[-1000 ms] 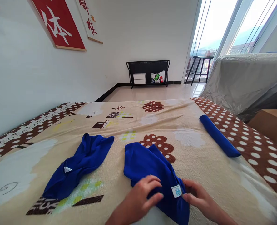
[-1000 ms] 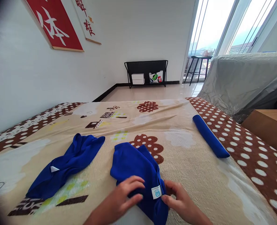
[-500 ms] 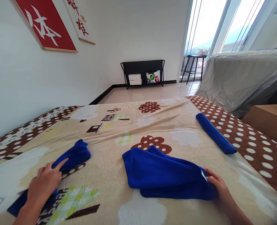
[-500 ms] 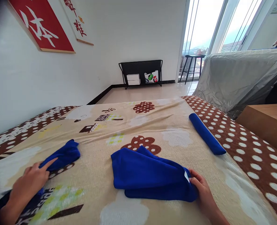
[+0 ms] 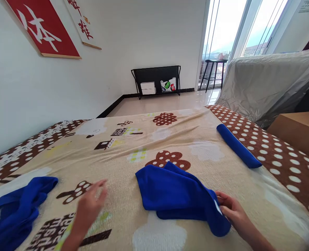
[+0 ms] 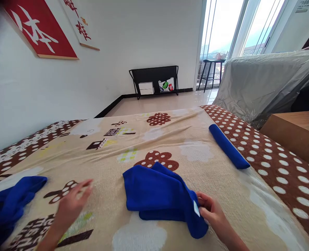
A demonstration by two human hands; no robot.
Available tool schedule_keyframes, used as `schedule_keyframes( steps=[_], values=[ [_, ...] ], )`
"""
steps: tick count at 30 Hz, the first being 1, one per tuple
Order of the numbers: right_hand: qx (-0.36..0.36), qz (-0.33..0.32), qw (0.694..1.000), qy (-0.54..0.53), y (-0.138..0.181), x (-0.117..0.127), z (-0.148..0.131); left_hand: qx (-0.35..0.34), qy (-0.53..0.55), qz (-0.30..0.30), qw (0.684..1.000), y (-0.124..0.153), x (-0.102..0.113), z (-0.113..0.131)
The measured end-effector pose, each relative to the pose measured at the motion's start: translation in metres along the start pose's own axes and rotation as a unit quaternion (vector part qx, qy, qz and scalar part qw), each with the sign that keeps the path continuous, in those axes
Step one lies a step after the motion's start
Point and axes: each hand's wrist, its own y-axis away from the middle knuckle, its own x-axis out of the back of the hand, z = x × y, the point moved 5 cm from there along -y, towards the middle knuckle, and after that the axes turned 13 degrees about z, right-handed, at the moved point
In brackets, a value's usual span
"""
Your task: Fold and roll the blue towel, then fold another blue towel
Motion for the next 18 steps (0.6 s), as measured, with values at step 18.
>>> schedule_keyframes(
  steps=[18],
  values=[
    [0.103, 0.027, 0.988, 0.113, 0.018, -0.045, -0.013, 0.322, 0.439, -0.197, 0.816, 0.143, -0.097, 0.110]
  ],
)
